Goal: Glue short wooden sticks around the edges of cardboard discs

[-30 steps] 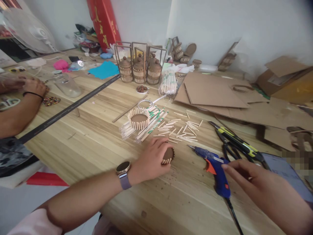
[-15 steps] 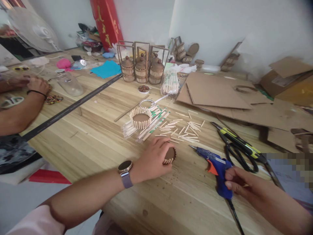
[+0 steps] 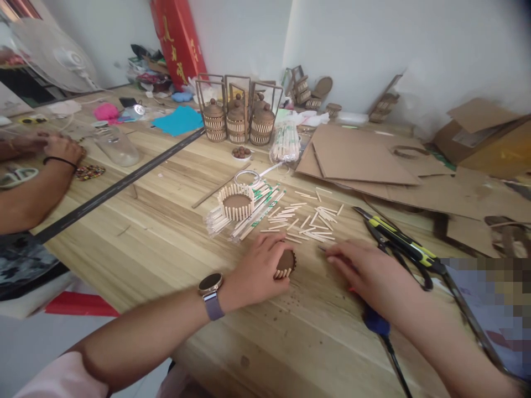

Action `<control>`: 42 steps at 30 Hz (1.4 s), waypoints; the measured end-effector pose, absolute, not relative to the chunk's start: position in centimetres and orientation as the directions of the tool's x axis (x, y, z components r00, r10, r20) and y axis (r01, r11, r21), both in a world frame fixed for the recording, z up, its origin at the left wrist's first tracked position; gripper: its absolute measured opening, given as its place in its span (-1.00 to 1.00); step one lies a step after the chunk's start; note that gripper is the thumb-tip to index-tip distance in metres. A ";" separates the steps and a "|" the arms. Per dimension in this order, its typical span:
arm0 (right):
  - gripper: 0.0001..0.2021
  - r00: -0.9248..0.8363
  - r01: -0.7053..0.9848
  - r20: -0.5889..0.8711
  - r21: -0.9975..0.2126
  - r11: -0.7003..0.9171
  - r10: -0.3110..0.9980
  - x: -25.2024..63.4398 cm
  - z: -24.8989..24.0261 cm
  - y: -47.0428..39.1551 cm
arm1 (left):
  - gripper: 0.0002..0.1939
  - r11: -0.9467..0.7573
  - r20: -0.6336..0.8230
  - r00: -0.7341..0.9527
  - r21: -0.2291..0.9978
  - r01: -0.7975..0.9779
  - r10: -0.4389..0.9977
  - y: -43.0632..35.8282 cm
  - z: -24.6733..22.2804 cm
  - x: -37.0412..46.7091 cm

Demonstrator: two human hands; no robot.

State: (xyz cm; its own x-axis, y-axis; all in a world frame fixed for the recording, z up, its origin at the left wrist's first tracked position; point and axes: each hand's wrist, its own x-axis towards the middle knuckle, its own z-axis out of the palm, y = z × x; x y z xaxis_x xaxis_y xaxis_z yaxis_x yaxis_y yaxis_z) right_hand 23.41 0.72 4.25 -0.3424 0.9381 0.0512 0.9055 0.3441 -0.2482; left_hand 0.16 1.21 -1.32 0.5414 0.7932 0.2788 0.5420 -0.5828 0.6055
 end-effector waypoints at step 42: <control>-0.76 -0.352 0.935 -0.223 -0.133 0.329 0.909 19.4 1.4 -1.1 | -0.43 -0.599 0.288 0.556 0.599 0.531 0.780 1.3 -1.3 0.1</control>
State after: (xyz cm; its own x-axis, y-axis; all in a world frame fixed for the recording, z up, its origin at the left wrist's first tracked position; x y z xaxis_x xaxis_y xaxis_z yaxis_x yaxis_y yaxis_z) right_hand 19.35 -1.14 1.44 -0.3517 0.9092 -0.2226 0.9349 0.3290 -0.1333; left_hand 0.11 1.32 -1.35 0.5557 0.7801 0.2875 0.5313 -0.5992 0.5990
